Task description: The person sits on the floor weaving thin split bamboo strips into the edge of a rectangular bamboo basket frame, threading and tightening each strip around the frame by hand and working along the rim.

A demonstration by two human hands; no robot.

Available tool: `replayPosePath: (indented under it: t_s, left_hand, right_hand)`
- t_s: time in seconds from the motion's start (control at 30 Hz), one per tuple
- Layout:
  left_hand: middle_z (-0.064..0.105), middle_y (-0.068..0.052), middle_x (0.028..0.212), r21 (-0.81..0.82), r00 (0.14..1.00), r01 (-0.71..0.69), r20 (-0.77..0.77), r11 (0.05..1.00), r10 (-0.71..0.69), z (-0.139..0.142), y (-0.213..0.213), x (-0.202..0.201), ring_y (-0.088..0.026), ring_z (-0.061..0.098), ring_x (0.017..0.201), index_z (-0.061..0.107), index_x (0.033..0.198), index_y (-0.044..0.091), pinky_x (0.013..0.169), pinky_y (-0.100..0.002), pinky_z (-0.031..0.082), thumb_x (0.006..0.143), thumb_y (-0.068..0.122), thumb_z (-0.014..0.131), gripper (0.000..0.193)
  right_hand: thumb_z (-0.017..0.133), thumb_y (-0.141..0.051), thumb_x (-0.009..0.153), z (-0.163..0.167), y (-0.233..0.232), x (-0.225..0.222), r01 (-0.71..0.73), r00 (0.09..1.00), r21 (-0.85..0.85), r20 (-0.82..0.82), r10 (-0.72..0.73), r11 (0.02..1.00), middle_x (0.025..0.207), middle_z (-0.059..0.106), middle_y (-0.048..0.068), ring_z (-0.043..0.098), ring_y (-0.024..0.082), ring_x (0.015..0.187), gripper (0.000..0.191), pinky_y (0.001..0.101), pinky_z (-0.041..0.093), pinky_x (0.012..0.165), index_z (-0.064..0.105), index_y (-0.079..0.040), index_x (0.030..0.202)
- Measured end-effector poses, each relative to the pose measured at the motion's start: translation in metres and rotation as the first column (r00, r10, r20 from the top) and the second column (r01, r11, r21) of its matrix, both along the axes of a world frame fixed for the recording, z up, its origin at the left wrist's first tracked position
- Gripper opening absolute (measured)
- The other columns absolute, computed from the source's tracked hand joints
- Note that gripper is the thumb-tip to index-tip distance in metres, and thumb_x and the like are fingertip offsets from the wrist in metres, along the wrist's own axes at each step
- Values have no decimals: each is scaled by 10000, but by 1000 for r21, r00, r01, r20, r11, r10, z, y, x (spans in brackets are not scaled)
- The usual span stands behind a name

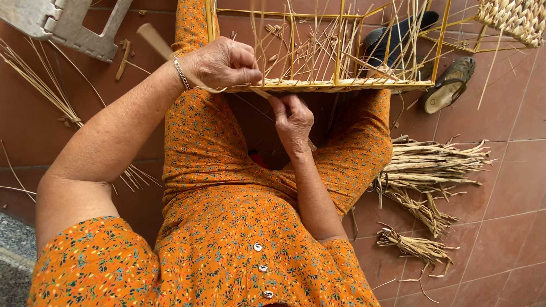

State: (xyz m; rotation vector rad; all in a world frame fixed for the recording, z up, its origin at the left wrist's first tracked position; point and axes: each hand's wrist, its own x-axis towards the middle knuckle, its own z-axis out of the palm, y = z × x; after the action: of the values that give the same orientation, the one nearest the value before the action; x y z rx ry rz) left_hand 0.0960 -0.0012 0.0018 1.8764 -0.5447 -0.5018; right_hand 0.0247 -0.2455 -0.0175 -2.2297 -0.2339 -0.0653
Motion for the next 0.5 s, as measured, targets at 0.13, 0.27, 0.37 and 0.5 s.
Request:
replayPosePath:
  t_s: [0.13, 0.27, 0.37, 0.5]
  left_hand:
    - [703, -34, 823, -121, 993, -51, 98, 991, 63, -9, 4, -7, -113, 663, 715, 791, 950, 83, 631, -275, 548, 973, 187, 754, 113]
    - [721, -34, 858, -112, 969, -69, 229, 991, 93, -11, 10, -14, -103, 682, 757, 804, 936, 92, 684, -283, 568, 985, 183, 761, 112]
    - [742, -24, 883, -108, 972, -100, 200, 989, 120, -10, 9, -15, -86, 702, 801, 794, 982, 98, 723, -283, 590, 1014, 190, 736, 113]
    - [752, 0, 883, -224, 965, -234, -172, 946, 198, -7, 5, -16, -63, 715, 807, 740, 1090, 104, 734, -254, 607, 1036, 214, 662, 145]
  right_hand:
    - [821, -174, 910, -7, -3, 2, -21, 994, -38, 109, 25, 999, 767, 672, 105, 640, 273, 681, 204, 391, 506, 635, 665, -51, 861]
    - [819, -169, 900, -10, 2, 3, -37, 995, -30, 96, 40, 999, 769, 662, 108, 621, 282, 703, 210, 402, 500, 649, 665, -43, 834]
    - [821, -171, 900, -9, -3, -6, -34, 998, -33, -56, 32, 999, 728, 666, 89, 614, 240, 644, 207, 384, 490, 608, 683, -44, 812]
    - [809, -173, 916, 4, -13, -19, -111, 983, -70, -154, 99, 991, 729, 675, 56, 624, 172, 630, 160, 336, 499, 584, 722, -56, 849]
